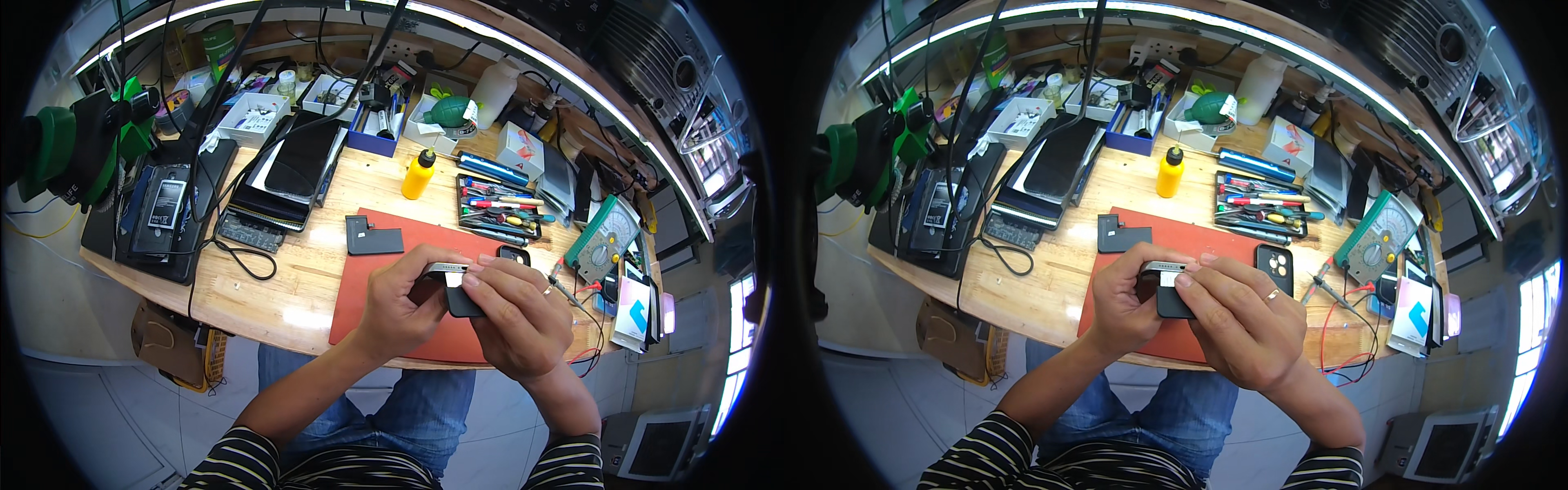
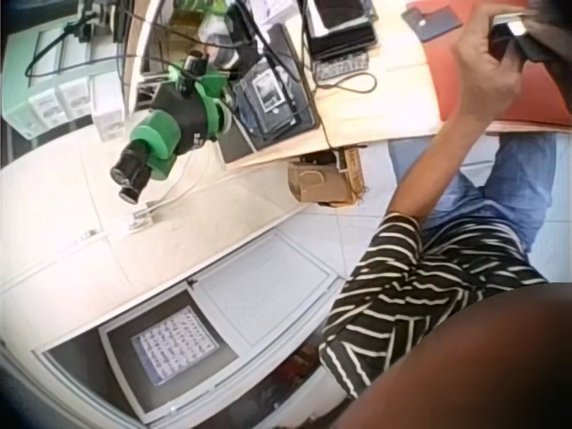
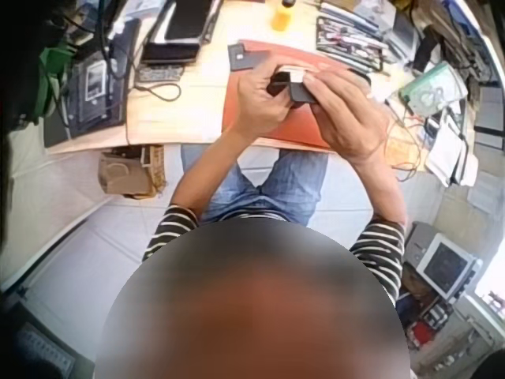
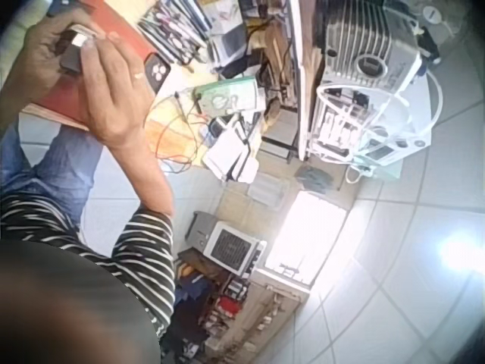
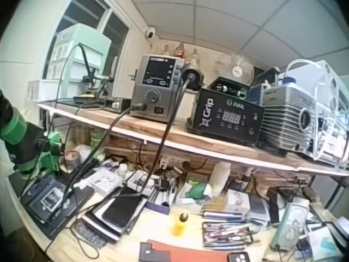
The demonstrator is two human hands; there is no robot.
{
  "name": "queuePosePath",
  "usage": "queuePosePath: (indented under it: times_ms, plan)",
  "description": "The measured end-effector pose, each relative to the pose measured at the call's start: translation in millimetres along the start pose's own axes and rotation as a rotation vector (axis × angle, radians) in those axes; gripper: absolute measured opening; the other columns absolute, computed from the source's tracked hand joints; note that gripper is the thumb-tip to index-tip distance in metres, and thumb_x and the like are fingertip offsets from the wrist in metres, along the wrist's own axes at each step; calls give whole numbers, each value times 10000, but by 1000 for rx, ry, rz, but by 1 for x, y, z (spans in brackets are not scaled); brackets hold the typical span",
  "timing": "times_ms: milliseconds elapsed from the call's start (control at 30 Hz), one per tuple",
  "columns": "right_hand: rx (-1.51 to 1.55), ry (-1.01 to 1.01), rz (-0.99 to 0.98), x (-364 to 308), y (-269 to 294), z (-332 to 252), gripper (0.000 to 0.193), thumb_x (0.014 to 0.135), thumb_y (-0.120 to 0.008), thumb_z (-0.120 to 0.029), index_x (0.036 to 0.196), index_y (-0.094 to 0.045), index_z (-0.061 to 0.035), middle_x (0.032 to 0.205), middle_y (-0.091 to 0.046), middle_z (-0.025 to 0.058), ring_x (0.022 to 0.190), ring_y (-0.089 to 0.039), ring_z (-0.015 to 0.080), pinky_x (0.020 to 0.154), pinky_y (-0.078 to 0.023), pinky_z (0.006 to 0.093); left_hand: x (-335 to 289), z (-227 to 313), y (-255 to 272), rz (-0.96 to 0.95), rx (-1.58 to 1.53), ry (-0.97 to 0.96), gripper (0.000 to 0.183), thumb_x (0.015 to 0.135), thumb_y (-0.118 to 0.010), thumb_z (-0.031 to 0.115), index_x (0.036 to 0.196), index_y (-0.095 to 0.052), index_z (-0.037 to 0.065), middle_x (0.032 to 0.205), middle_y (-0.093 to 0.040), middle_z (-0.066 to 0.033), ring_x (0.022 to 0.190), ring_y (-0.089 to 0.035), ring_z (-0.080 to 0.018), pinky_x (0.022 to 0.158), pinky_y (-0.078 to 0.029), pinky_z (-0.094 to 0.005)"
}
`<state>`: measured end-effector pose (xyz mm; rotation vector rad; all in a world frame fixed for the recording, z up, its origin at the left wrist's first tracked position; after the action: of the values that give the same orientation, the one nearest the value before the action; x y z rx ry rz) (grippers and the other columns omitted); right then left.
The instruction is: The person disassembles a smartphone by removing the back cover, unscrewing internal components, and detaching the screen assembly. They then apply liquid adhesive to the frame and reposition the battery within the chassis.
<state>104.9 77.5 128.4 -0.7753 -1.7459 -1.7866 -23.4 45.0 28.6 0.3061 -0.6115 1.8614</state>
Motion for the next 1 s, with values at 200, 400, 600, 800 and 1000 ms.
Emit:
queuePosePath:
  times_ms: [200,400,600,800,1000]
  plan:
    - [2,-2,-7,0,2,0,383,747,-808,27,1124,-746,10,1054,-742,136,948,-753,313,754,-631,359,-1,0,-1,4,14,-12,235,964,-694,-42,1194,-645,-34,1058,-705,-63,984,-679,-90,854,-574,-249]
    - [-11,-7,-14,0,3,0,404,731,-810,32,1129,-745,7,1058,-743,128,949,-753,309,752,-627,353,-1,2,-1,-2,20,-26,240,953,-695,-59,1187,-653,-33,1069,-710,-67,994,-678,-93,867,-570,-254]
    - [-11,-13,-25,0,4,0,406,733,-816,18,1133,-747,1,1061,-743,123,949,-751,303,755,-622,348,-1,2,-3,0,-13,-24,248,946,-698,-67,1187,-654,-35,1075,-715,-70,997,-679,-98,872,-568,-258]
    - [-2,-23,-31,0,5,-1,396,734,-817,11,1124,-751,-7,1060,-744,118,941,-751,296,754,-617,345,-1,4,-3,-3,-17,-44,239,947,-700,-62,1182,-658,-35,1075,-720,-79,998,-686,-107,869,-574,-263]
    - [-1,-22,-26,0,5,-2,387,732,-813,13,1114,-754,-7,1047,-744,115,934,-753,293,749,-618,341,-1,2,-3,-10,-4,-49,232,951,-709,-44,1177,-661,-33,1079,-723,-86,999,-689,-111,868,-574,-263]
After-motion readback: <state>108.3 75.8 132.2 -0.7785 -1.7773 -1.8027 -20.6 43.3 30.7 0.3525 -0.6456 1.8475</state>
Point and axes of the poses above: each hand's wrist, its own x-axis towards the middle knuckle, its own y-axis out of the back of the hand, z = x × y, the point moved 6 cm from there along x, towards the middle knuckle
